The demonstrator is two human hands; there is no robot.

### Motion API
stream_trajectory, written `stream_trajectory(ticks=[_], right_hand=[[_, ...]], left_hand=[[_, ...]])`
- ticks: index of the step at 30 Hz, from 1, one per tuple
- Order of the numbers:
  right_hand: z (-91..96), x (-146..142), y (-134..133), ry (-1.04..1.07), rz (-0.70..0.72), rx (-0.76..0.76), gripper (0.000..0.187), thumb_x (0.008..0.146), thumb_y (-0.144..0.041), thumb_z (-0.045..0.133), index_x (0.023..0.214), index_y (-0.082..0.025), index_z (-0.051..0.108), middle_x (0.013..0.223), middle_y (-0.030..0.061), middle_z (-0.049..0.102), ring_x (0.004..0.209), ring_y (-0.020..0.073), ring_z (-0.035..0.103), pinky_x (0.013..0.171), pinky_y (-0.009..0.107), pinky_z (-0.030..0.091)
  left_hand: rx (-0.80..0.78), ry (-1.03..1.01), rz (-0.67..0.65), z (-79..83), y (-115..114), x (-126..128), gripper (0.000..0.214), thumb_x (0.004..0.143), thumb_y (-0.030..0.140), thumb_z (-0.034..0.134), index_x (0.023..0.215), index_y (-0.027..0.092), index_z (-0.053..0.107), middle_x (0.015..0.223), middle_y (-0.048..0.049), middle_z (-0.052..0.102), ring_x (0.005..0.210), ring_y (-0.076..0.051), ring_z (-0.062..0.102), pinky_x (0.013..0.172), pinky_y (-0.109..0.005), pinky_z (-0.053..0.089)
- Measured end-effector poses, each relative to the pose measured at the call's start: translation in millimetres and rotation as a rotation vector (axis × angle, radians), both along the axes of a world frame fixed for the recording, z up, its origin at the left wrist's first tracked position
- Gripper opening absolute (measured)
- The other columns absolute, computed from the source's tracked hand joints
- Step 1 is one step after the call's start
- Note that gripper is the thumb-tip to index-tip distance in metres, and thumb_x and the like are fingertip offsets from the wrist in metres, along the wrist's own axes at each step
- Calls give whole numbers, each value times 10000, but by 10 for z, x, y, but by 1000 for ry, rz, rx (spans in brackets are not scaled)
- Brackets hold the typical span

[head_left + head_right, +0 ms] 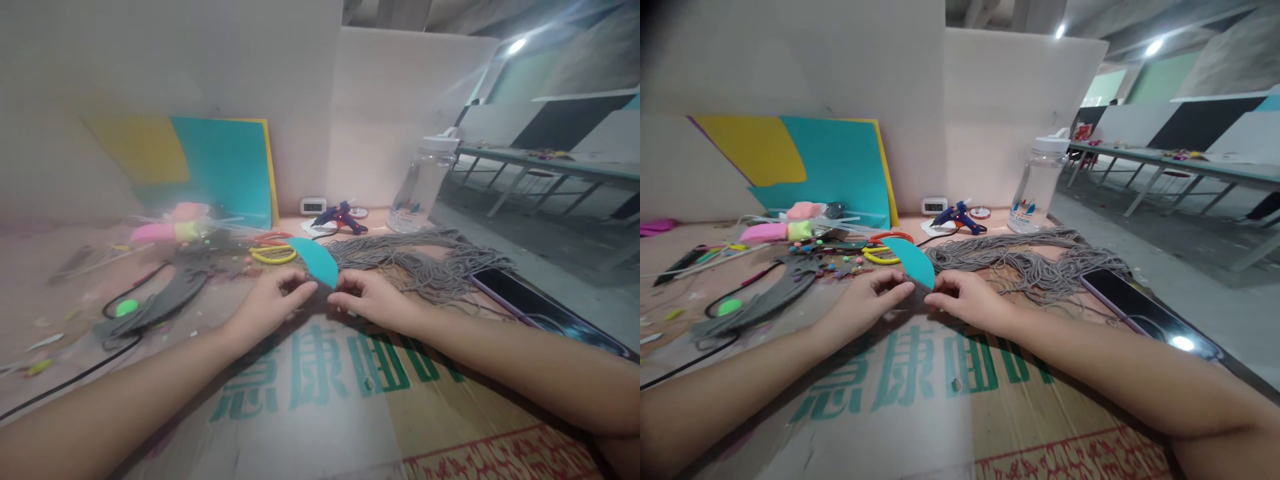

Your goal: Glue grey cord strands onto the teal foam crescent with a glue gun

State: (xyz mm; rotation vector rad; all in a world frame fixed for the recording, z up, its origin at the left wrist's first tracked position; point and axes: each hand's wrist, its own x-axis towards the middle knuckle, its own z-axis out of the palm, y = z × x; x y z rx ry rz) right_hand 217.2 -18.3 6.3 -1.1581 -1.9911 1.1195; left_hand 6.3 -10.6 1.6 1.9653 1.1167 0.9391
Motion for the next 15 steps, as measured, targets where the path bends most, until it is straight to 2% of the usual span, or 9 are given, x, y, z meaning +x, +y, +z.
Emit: stream_trajectory(ticks=[7,15], right_hand=[[-5,15,4,191,-34,28,201,888,-379,541,893,-179,560,710,-13,617,616,98,574,589,225,478],[-58,-2,10,210,-64,-13,164,862,-331,580,852,-194,491,669,-21,634,560,90,567,556,224,464]], left_hand=[[-45,24,-26,-13,-31,27,255,860,367,548,713,160,565,627,26,550,600,-124,503,564,-222,376],[0,21,2,-5,-1,26,221,850,362,574,785,159,634,772,-10,657,719,-153,568,667,-242,431]])
